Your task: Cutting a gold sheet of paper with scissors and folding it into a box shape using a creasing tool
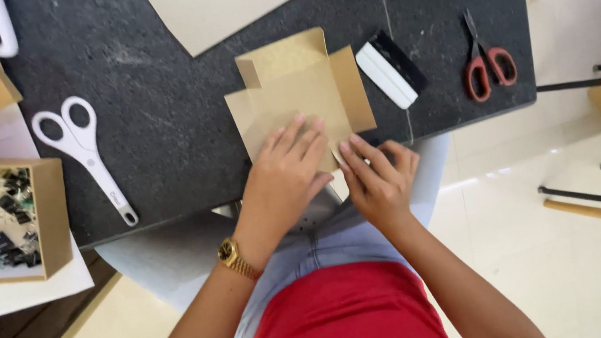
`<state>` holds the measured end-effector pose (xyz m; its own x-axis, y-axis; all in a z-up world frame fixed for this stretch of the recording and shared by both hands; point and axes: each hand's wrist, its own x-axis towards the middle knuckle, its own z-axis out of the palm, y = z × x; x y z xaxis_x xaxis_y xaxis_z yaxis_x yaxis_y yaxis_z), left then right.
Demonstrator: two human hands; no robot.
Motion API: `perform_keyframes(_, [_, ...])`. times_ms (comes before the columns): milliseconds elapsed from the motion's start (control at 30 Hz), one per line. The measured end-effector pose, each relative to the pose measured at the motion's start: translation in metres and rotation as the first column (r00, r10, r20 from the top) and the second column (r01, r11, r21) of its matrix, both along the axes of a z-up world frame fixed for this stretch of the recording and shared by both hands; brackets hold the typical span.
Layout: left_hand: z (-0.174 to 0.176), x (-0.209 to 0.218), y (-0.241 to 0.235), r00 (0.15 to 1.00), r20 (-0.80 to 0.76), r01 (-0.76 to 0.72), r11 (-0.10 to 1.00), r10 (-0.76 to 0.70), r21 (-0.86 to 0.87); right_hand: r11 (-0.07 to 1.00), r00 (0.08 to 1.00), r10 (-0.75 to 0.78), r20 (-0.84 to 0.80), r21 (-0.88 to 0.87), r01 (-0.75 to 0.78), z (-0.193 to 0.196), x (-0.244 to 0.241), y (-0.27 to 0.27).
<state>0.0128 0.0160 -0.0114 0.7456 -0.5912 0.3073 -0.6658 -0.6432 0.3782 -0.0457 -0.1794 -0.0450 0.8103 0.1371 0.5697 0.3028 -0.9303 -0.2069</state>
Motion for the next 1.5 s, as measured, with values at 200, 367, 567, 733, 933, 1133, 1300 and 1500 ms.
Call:
perform_keyframes(200, [0.019,-0.023,-0.015,0.987,0.09,-0.142,0.984,0.132,0.109,1.0,0.998,0.016,-0.056,0.001,-0.016,-0.006,-0.005,0.0])
perform_keyframes(367, [0.016,-0.033,-0.02,0.96,0.16,-0.254,0.956,0.231,0.145,0.98,0.99,0.042,-0.134,0.196,-0.015,0.004,-0.011,0.001])
perform_keyframes(567, [0.005,-0.035,-0.005,0.98,0.169,-0.13,0.982,0.106,0.139,0.533,0.777,-0.039,-0.628,0.645,0.548,0.008,-0.036,-0.005])
perform_keyframes(733, [0.016,-0.033,-0.004,0.986,0.146,-0.105,0.979,0.08,0.172,0.08,0.68,0.269,-0.682,0.72,0.689,-0.02,-0.038,-0.008])
perform_keyframes(933, [0.018,-0.032,-0.004,0.989,0.122,-0.106,0.976,0.084,0.191,-0.047,0.685,0.265,-0.679,0.7,0.713,-0.013,-0.036,0.002])
perform_keyframes(1133, [0.012,-0.031,-0.001,0.983,0.156,-0.129,0.977,0.102,0.172,-0.089,0.633,0.22,-0.742,0.631,0.77,-0.002,-0.028,0.01])
perform_keyframes(1300, [0.008,-0.03,-0.003,0.976,0.178,-0.143,0.985,0.125,0.095,-0.072,0.63,0.205,-0.749,0.631,0.773,-0.003,-0.028,0.01])
perform_keyframes(1500, [0.012,-0.029,-0.003,0.982,0.15,-0.133,0.987,0.119,0.089,-0.043,0.62,0.188,-0.762,0.624,0.78,-0.001,-0.028,0.011])
